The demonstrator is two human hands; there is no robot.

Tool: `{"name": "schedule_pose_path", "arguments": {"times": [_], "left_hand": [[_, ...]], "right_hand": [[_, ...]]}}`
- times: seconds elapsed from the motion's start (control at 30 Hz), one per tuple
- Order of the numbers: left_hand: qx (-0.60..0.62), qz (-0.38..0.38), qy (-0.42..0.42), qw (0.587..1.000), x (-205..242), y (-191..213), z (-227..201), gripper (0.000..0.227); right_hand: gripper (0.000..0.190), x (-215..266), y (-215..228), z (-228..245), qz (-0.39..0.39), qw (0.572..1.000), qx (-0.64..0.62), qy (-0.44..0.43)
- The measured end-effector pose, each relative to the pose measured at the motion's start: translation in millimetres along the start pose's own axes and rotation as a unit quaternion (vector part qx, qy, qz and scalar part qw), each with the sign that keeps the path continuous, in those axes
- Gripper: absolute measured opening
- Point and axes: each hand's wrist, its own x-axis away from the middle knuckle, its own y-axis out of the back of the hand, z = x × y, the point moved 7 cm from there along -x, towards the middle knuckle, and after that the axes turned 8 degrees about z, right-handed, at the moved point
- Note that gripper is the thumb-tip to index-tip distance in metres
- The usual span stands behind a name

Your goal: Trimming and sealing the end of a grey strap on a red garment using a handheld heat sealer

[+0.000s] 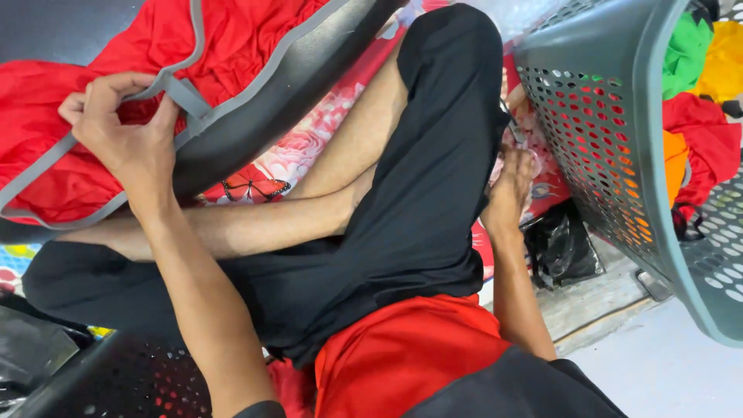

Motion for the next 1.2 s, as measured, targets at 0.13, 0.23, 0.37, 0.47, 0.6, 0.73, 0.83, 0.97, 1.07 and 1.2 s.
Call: {"name": "schedule_pose_path", "arguments": {"times": [0.13,0.23,0.37,0.47,0.6,0.73,0.83,0.97,1.07,1.2], "left_hand": [[-0.016,-0.007,-0.002,1.000,-2.5,0.3,-5.4,0.028],[0.005,0.014,0.034,0.999,-3.9,0.9,-5.3,0.027],[-0.003,0.013,0.062,0.998,-4.8,9.5,-3.3,0.032],[0.031,0.042,0.048,0.997,-7.5,12.3,-4.4,0.031],[0.114,0.036,0.083,0.989,-6.2,16.1,1.9,0.030],[0.114,0.017,0.061,0.991,-6.8,16.6,2.9,0.009],[0.108,0.001,0.058,0.992,-5.6,20.3,5.4,0.007],[0.123,-0.009,0.042,0.991,-5.9,27.9,7.0,0.003],[0.184,-0.001,0.044,0.982,-6.8,30.9,10.3,0.005],[0.188,-0.004,0.026,0.982,-4.0,32.6,16.3,0.010]], "right_hand": [[0.056,-19.5,-68.0,-59.6,-0.011,1.000,-0.002,0.017],[0.052,-29.9,-58.0,-53.7,-0.055,0.996,0.017,0.062],[0.045,-28.3,-29.9,-31.0,-0.081,0.984,-0.004,0.159],[0.054,-29.5,-12.7,-13.1,-0.018,0.985,0.000,0.173],[0.055,-24.8,22.9,22.0,-0.075,0.962,0.000,0.263],[0.020,-19.1,12.3,-22.1,-0.050,0.985,0.006,0.162],[0.026,0.9,39.7,-11.8,-0.134,0.968,-0.059,0.205],[0.033,16.6,87.2,39.6,-0.159,0.962,-0.057,0.214],[0.037,19.6,119.1,101.5,-0.187,0.940,-0.113,0.264],[0.041,-4.9,120.9,199.5,-0.092,0.884,-0.331,0.318]]}}
